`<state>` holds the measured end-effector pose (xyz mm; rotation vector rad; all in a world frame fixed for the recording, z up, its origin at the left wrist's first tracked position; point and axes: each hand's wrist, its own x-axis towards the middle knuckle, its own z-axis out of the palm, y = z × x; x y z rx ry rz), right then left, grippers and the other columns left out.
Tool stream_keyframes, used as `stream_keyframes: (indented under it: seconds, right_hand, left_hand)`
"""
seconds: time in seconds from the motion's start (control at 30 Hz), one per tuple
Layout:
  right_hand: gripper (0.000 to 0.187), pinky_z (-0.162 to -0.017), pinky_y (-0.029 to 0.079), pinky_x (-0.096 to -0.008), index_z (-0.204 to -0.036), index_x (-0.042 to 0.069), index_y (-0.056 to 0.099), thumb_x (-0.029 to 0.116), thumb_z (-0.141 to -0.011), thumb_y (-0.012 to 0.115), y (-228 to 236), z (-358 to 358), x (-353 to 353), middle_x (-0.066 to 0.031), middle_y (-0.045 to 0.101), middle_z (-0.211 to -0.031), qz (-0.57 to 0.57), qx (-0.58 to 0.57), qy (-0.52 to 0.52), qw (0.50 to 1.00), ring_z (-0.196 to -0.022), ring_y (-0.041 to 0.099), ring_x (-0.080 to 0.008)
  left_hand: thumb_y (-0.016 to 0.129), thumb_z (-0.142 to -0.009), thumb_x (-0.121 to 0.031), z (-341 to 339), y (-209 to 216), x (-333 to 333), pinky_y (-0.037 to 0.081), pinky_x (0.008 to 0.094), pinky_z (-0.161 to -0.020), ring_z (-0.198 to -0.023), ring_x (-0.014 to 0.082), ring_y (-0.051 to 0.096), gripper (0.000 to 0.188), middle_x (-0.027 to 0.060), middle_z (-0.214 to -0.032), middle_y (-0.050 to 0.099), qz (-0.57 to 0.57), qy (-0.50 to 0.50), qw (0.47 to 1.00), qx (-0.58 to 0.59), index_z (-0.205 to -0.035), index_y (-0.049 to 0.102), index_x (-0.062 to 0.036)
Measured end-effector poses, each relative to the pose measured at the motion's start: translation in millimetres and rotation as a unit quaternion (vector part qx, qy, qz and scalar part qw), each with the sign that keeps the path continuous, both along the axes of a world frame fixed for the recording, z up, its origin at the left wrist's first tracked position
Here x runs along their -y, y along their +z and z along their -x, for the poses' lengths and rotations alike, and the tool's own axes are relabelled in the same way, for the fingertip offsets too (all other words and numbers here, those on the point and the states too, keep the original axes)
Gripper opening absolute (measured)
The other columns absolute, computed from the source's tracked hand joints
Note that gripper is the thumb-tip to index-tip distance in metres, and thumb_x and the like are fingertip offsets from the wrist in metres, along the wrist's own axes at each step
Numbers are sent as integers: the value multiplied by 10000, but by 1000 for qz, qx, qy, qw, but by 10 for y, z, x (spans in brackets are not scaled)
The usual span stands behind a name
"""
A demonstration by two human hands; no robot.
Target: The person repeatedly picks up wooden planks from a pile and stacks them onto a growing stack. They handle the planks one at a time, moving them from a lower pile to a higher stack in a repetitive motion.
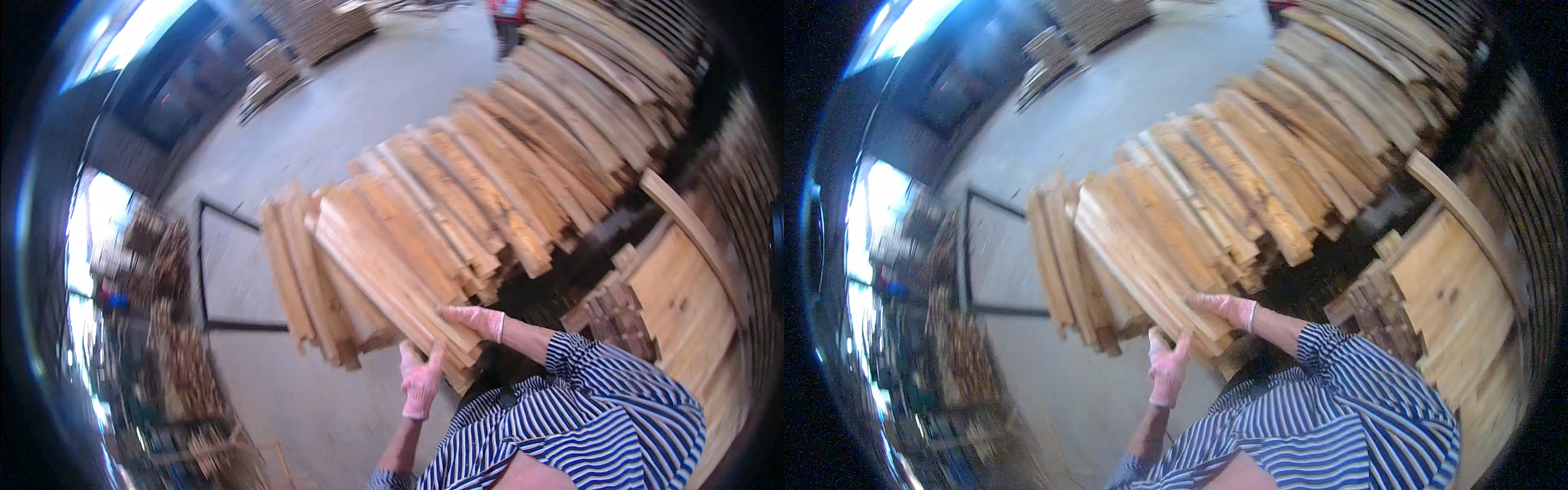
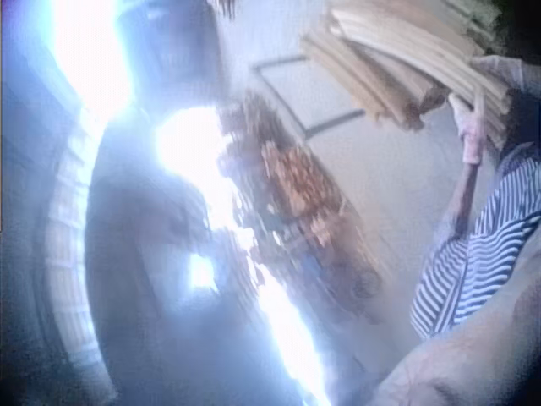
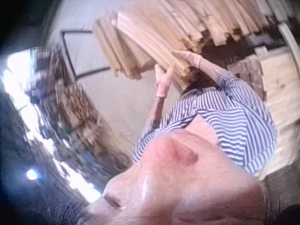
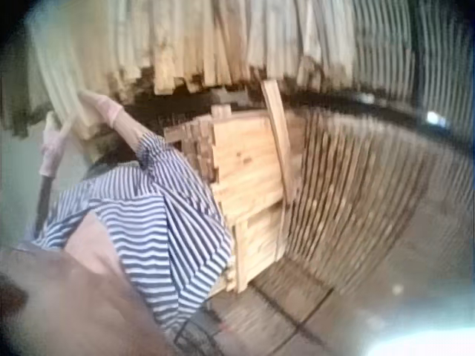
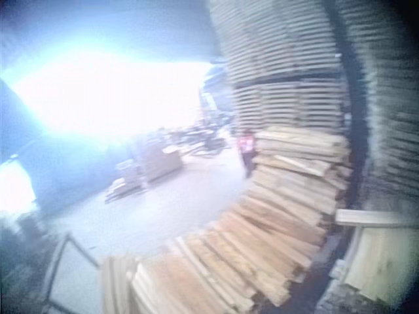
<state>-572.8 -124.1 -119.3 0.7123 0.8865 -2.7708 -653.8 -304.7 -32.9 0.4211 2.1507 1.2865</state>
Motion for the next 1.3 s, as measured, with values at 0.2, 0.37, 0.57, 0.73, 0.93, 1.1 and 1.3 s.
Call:
stream_keyframes:
  seconds: [0.2, 0.37, 0.57, 0.73, 0.93, 1.1, 1.3]
  right_hand:
    - [638, -1178, 366, -346, -1466, 35, 524, 430, -983, 659, -120, -451, 23, -58, 545, -1484, -116, -94, 3, 989, -1368, 486, -163]
    - [769, -1175, 349, -330, -1561, 38, 371, 384, -961, 708, 727, -908, -145, -55, 534, -1485, -166, -118, 9, 979, -1345, 473, -140]
    - [1100, -1132, 398, -389, -1571, 36, 302, 494, -732, 846, 1683, -1906, -421, -187, 486, -1512, -502, -5, -61, 863, -1375, 473, -270]
    - [1124, -1071, 448, -434, -1551, 80, 291, 542, -657, 791, 2671, -2426, -393, -249, 504, -1413, -704, 260, -269, 604, -1266, 560, -425]
    - [952, -1096, 433, -378, -1577, 92, 322, 607, -853, 665, 2658, -4018, -74, -233, 549, -1291, -650, 346, -488, 469, -1180, 586, -403]
    - [869, -883, 550, -436, -1554, 144, 386, 571, -842, 640, 2199, -5510, 357, -245, 581, -1206, -528, 568, -485, 404, -1106, 633, -340]
    - [766, -895, 524, -507, -1532, 206, 411, 568, -895, 635, 1814, -6493, 539, -235, 566, -1226, -403, 727, -392, 393, -1135, 614, -396]
  left_hand:
    - [593, -994, -493, 662, -444, -27, 461, 458, -1042, -1239, 290, 538, 683, 144, -1418, 516, -213, 50, 932, 290, -1491, 407, -63]
    - [502, -949, -682, 336, 58, -899, 298, 509, -1200, -1429, 347, 358, 881, 147, -1606, 330, -286, 19, 905, 313, -1592, 288, -119]
    - [574, -915, -648, -402, 452, -1873, 384, 519, -1147, -1328, 350, 491, 878, 185, -1507, 456, -322, -171, 829, 424, -1528, 381, -49]
    - [575, -947, -551, -1642, 1087, -2366, 439, 501, -1123, -1344, 340, 500, 802, 183, -1504, 469, -333, -336, 827, 304, -1516, 394, -16]
    - [543, -1013, -411, -3168, 994, -3097, 476, 445, -1123, -1306, 322, 549, 660, 196, -1486, 500, -387, -516, 706, 293, -1500, 423, 17]
    - [668, -968, -393, -4246, 1165, -2946, 512, 405, -1048, -1139, 257, 646, 528, 144, -1206, 683, -176, -567, 633, 497, -1322, 590, -9]
    - [664, -965, -394, -4713, 635, -3143, 473, 369, -1051, -1143, 231, 625, 483, 82, -1234, 671, -37, -559, 624, 545, -1313, 618, -62]
